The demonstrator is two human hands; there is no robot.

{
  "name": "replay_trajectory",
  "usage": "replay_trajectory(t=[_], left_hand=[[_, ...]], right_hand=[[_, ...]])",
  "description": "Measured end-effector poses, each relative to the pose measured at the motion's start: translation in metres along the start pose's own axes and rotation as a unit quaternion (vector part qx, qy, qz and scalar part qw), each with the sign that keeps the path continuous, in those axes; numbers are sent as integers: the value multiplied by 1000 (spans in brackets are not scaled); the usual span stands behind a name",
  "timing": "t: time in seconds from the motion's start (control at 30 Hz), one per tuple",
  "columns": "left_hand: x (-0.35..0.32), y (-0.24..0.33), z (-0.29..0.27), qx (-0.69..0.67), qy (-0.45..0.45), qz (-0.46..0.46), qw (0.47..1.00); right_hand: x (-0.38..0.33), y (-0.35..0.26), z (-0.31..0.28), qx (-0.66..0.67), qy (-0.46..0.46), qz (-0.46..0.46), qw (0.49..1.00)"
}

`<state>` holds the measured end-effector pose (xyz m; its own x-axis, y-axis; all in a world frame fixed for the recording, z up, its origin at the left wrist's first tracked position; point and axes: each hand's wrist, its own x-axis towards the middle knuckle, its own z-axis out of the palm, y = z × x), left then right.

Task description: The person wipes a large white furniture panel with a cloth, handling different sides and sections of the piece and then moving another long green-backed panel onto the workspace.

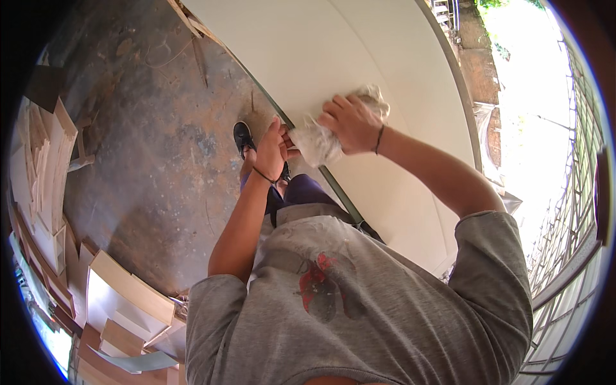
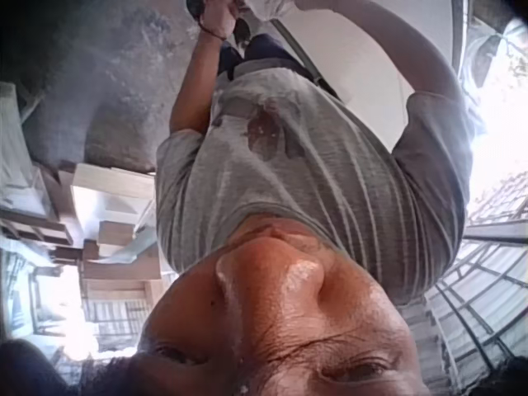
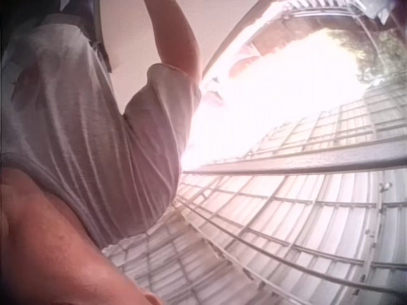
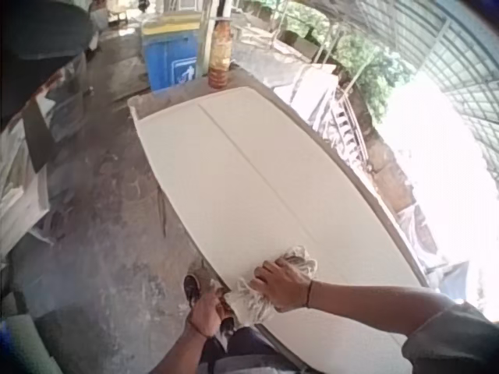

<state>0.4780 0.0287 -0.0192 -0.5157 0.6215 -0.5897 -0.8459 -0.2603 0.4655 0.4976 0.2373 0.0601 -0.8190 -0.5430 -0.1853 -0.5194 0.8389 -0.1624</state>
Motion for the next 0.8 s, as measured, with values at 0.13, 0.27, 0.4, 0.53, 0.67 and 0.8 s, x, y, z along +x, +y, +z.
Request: replay_trajectory(t=[0.13, 0.27, 0.4, 0.53, 0.67, 0.8], left_hand=[[4, -5, -14, -39, -70, -39, 996], [16, 16, -18, -63, -2, -52, 997], [42, 79, 6, 142, 225, 101, 959], [78, 88, -10, 311, 249, 205, 894], [76, 91, -7, 361, 255, 168, 881], [67, 90, -4, 317, 235, 168, 903]], right_hand=[[83, 35, -22, 8, 16, 38, 999], [93, 33, -27, 3, -8, 68, 998], [-41, 0, 0, 58, -28, 108, 992], [-154, -10, 8, 68, -128, 144, 979], [-98, 23, 15, 43, 11, 81, 996], [-18, 61, -17, 41, -19, 35, 998]])
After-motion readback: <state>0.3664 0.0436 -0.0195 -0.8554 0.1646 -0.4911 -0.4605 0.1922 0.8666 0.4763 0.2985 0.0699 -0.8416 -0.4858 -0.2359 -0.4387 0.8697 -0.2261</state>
